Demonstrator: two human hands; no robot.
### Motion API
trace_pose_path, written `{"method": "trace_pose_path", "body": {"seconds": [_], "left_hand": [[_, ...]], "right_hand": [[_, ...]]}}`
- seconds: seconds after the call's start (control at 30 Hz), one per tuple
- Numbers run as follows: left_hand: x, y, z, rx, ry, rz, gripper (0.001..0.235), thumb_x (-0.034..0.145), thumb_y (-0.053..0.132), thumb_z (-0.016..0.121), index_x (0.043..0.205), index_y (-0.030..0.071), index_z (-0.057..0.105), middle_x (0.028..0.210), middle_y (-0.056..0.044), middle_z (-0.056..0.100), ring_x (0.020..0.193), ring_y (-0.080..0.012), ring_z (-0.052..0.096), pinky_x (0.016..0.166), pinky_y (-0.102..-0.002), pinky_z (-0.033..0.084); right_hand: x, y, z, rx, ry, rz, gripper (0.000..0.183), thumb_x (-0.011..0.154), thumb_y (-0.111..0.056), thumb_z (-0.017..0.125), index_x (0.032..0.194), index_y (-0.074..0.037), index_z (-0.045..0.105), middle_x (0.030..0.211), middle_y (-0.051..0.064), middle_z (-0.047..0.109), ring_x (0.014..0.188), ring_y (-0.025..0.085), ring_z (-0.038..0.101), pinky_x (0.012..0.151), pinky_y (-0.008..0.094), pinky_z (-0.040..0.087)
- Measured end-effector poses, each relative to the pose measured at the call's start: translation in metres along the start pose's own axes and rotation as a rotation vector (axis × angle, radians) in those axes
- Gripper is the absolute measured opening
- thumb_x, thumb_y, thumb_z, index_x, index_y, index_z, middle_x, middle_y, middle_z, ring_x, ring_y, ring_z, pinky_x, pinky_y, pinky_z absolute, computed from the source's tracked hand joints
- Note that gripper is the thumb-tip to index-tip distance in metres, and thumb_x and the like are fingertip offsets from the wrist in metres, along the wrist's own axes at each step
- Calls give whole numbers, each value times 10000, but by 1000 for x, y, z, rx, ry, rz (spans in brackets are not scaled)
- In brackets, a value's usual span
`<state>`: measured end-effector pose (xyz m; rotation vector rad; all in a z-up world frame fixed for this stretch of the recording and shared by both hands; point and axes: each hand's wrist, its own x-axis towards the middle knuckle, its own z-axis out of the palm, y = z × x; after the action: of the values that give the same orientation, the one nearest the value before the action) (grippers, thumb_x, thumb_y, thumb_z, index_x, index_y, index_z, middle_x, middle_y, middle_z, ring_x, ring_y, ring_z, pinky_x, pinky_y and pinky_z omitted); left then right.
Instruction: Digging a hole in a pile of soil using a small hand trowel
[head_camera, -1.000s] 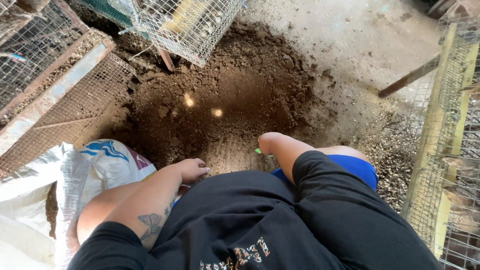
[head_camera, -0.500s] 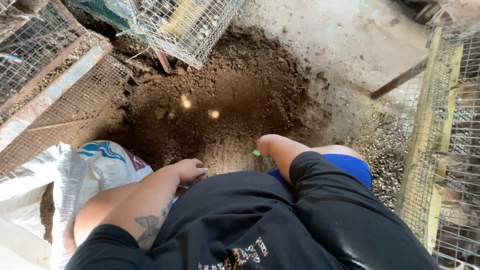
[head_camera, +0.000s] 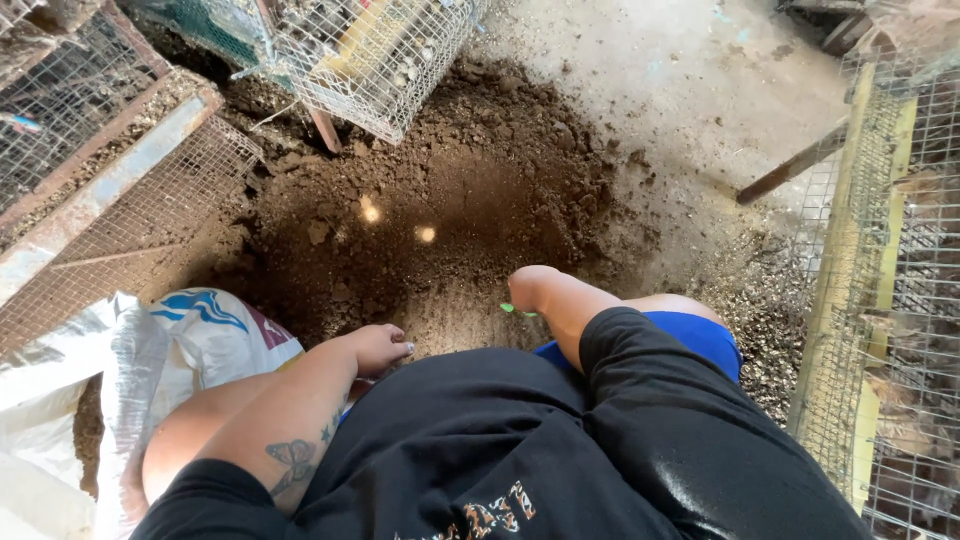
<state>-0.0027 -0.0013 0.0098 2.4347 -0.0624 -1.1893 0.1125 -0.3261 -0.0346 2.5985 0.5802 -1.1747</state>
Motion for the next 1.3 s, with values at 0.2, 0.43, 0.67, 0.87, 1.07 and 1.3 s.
{"method": "trace_pose_path", "body": {"seconds": [0.2, 0.43, 0.67, 0.87, 1.07, 1.3], "left_hand": [[-6, 6, -2, -40, -20, -25, 477, 921, 554, 585, 1188, 197, 755, 1255, -55, 755, 1256, -280, 656, 1057, -428, 544], [-12, 15, -6, -46, -74, -32, 550, 934, 551, 585, 1302, 155, 683, 1322, -81, 724, 1299, -297, 628, 1102, -444, 516], [16, -3, 4, -40, -123, -21, 724, 931, 618, 579, 1444, 108, 567, 1442, -105, 650, 1386, -313, 555, 1175, -451, 457], [9, 3, -3, -25, -119, -27, 686, 922, 593, 583, 1415, 116, 601, 1403, -103, 680, 1358, -318, 583, 1155, -448, 476], [9, 2, -2, -16, -107, -29, 646, 920, 594, 580, 1384, 148, 636, 1362, -83, 707, 1338, -295, 602, 1132, -440, 492], [12, -3, 2, 8, -86, -30, 660, 912, 608, 580, 1398, 164, 622, 1382, -78, 696, 1350, -284, 594, 1138, -426, 492]], "right_hand": [[-26, -10, -33, 324, 38, 71, 529, 923, -213, 498, 1438, -127, 588, 1355, 141, 671, 1137, 370, 697, 945, 571, 572], [-25, -10, -25, 194, -98, 46, 563, 984, -141, 424, 1542, -81, 464, 1506, 188, 551, 1331, 392, 580, 1066, 556, 502], [40, 5, 28, 13, 65, -131, 343, 825, -55, 607, 1144, 11, 715, 1061, 164, 750, 910, 349, 693, 830, 430, 571], [43, 1, 25, -15, 128, -174, 211, 829, -80, 651, 1001, -20, 757, 952, 139, 759, 848, 338, 690, 797, 432, 569], [16, -15, 8, 166, 74, -95, 300, 812, -35, 629, 1086, -13, 750, 985, 167, 761, 841, 367, 693, 758, 460, 568], [-7, -17, -4, -834, -102, -284, 382, 1056, -247, 356, 1250, -154, 672, 1368, -41, 637, 1277, 252, 626, 1171, 491, 484]]}}
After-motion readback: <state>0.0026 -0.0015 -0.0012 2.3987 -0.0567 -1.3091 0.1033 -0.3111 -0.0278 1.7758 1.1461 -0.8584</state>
